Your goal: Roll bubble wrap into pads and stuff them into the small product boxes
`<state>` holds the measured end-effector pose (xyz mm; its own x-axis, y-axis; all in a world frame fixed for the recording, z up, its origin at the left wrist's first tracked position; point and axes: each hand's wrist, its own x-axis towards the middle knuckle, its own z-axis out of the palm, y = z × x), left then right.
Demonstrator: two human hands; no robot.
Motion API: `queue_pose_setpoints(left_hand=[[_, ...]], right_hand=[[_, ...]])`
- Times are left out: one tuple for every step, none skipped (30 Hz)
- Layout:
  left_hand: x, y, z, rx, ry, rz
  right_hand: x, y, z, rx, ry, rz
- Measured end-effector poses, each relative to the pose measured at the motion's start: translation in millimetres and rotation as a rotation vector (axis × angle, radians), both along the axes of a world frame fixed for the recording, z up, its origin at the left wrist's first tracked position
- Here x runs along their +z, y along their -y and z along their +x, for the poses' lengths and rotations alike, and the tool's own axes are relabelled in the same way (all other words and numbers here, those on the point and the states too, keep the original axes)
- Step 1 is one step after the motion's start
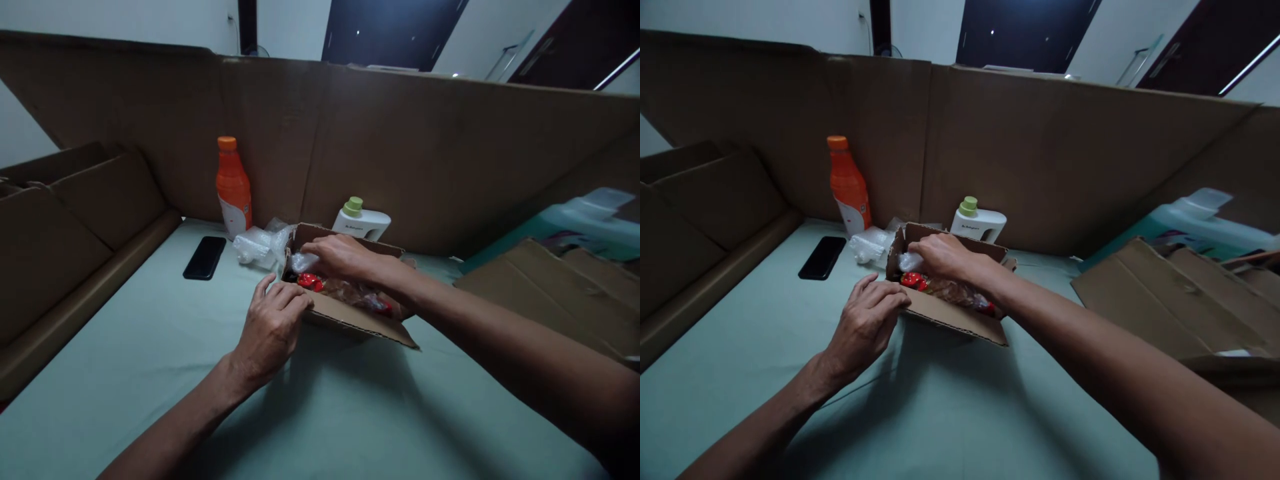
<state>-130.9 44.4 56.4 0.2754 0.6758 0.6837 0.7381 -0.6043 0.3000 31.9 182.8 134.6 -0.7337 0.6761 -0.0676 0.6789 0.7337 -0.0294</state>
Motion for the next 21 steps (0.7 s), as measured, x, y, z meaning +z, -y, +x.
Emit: queue_pose_setpoints(left_hand=[[-0.4, 0.1, -0.1, 0.005, 0.001, -0.001], [-0.7, 0.1, -0.2, 0.008, -0.001, -0.004], [-1.0, -0.2, -0.2, 0.009, -0.006, -0.009], [-1.1, -0.5, -0.1, 0.007, -0.011, -0.012], [-1.0, -0.9, 0.1, 0.004, -0.016, -0.015], [-0.9, -1.0, 0.4, 0.001, -0.020, -0.017], [-0.6, -0.8, 0.7, -0.002, -0.021, -0.015], [-0.6, 0.0, 0.7, 0.001, -0.012, -0.003], [-0.8, 1.4, 0.2, 0.011, 0.005, 0.013], [-1.8, 3.3, -1.0, 0.028, 0.031, 0.028], [-3.6, 5.7, -3.3, 0.051, 0.071, 0.037], [-6.7, 8.2, -6.8, 0.078, 0.122, 0.034], [-11.2, 10.5, -11.5, 0.104, 0.181, 0.015], [-17.1, 12.4, -17.1, 0.127, 0.242, -0.027], [-24.3, 13.6, -23.3, 0.145, 0.301, -0.090], [-32.3, 13.7, -29.3, 0.158, 0.355, -0.164], [-40.6, 12.7, -34.6, 0.160, 0.403, -0.247], [-48.6, 10.2, -38.6, 0.151, 0.447, -0.330], [-55.5, 6.1, -40.9, 0.132, 0.487, -0.405], [-61.0, 0.4, -41.0, 0.106, 0.525, -0.469], [-64.5, -6.6, -38.8, 0.072, 0.562, -0.523]], right_hand=[[-2.2, 0.0, -5.1, -0.008, 0.056, -0.005], [-5.5, -0.8, -10.7, -0.012, 0.092, -0.011], [-9.5, -2.1, -15.9, -0.024, 0.112, -0.015], [-13.5, -3.8, -20.2, -0.037, 0.119, -0.019], [-16.7, -5.4, -23.2, -0.048, 0.111, -0.024], [-18.5, -6.5, -24.4, -0.057, 0.105, -0.029], [-18.2, -6.5, -23.4, -0.061, 0.097, -0.036], [-15.6, -4.8, -19.7, -0.059, 0.088, -0.044], [-10.9, -0.6, -12.8, -0.049, 0.067, -0.046], [-4.5, 6.7, -2.5, -0.037, 0.027, -0.035], [2.6, 17.4, 11.3, -0.027, -0.039, -0.004], [9.3, 31.7, 28.5, -0.033, -0.134, 0.049], [14.0, 49.0, 48.3, -0.060, -0.258, 0.122], [15.7, 68.4, 69.8, -0.113, -0.399, 0.211], [13.1, 88.6, 91.5, -0.232, -0.549, 0.289], [5.7, 107.9, 111.9, -0.367, -0.678, 0.357], [-6.8, 124.9, 129.1, -0.534, -0.772, 0.408], [-23.5, 138.3, 141.7, -0.685, -0.834, 0.396], [-43.4, 147.1, 148.4, -0.769, -0.895, 0.323], [-64.6, 151.0, 149.0, -0.792, -0.925, 0.194], [-85.1, 150.1, 144.2, -0.788, -0.949, 0.058]])
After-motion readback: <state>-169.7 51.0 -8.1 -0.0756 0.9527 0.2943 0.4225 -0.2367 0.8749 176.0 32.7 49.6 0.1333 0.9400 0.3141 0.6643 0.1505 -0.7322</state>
